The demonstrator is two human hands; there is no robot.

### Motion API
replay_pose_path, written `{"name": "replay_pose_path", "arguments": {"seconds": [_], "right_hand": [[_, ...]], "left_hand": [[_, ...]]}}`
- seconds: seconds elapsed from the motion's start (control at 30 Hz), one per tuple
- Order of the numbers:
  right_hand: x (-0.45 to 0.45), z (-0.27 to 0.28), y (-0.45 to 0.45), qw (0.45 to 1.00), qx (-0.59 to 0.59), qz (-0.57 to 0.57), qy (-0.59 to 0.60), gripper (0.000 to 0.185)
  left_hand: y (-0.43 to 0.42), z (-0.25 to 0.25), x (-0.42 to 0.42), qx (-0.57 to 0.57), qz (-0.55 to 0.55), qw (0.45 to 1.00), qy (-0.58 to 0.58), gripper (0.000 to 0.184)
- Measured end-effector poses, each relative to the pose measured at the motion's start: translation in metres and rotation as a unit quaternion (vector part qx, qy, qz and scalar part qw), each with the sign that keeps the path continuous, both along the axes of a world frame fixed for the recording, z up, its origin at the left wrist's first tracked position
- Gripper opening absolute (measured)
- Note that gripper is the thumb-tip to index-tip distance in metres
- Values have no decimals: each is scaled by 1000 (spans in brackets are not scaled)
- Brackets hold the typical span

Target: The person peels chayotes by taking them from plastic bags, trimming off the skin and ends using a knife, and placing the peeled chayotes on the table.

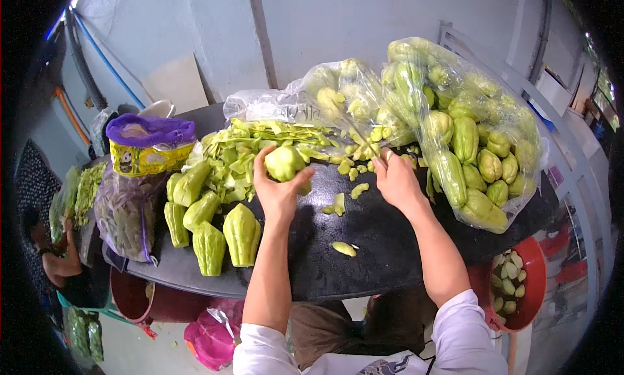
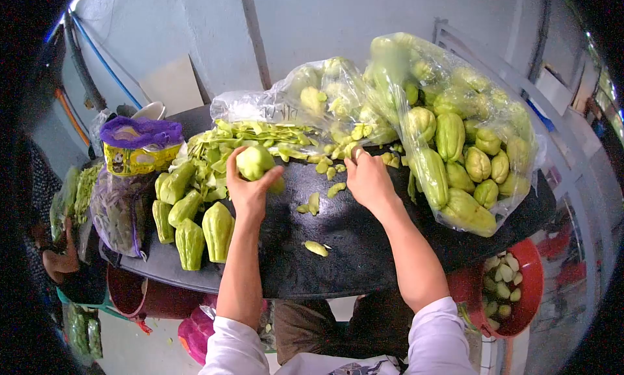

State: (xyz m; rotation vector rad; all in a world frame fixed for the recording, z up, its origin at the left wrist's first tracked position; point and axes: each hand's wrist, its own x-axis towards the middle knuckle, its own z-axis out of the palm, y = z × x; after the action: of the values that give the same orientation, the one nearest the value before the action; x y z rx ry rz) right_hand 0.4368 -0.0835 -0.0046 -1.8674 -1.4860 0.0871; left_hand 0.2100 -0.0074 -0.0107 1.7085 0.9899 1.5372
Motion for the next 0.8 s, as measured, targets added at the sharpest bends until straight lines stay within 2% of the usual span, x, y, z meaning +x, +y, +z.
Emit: {"name": "replay_pose_path", "arguments": {"seconds": [0.03,0.07,0.1,0.13,0.2,0.23,0.33,0.37,0.8], "right_hand": [[-5,-2,-1,1000,-13,13,-8,21],[-9,-4,-2,999,-26,25,-18,20],[-14,-6,-3,998,-34,47,-9,17],[-22,-7,-3,997,-34,43,-47,13],[-34,-5,-5,995,-4,76,-58,13],[-37,-11,-2,994,39,89,-56,15],[-46,-14,4,990,80,95,-66,15],[-49,-13,4,988,101,96,-67,14],[-62,-5,6,982,143,92,-84,19]], "left_hand": [[3,-5,-1,-75,-26,989,-127,77],[5,-7,-1,-147,-53,955,-253,77],[1,-1,-3,-209,-87,932,-283,74],[1,-2,-1,-209,-90,932,-283,74],[1,-8,1,-219,-169,876,-395,67],[2,-12,3,-237,-187,859,-412,64],[-1,-26,21,-295,-174,798,-495,43],[-3,-31,26,-291,-189,787,-509,35],[-21,-27,38,-323,-180,753,-544,33]]}}
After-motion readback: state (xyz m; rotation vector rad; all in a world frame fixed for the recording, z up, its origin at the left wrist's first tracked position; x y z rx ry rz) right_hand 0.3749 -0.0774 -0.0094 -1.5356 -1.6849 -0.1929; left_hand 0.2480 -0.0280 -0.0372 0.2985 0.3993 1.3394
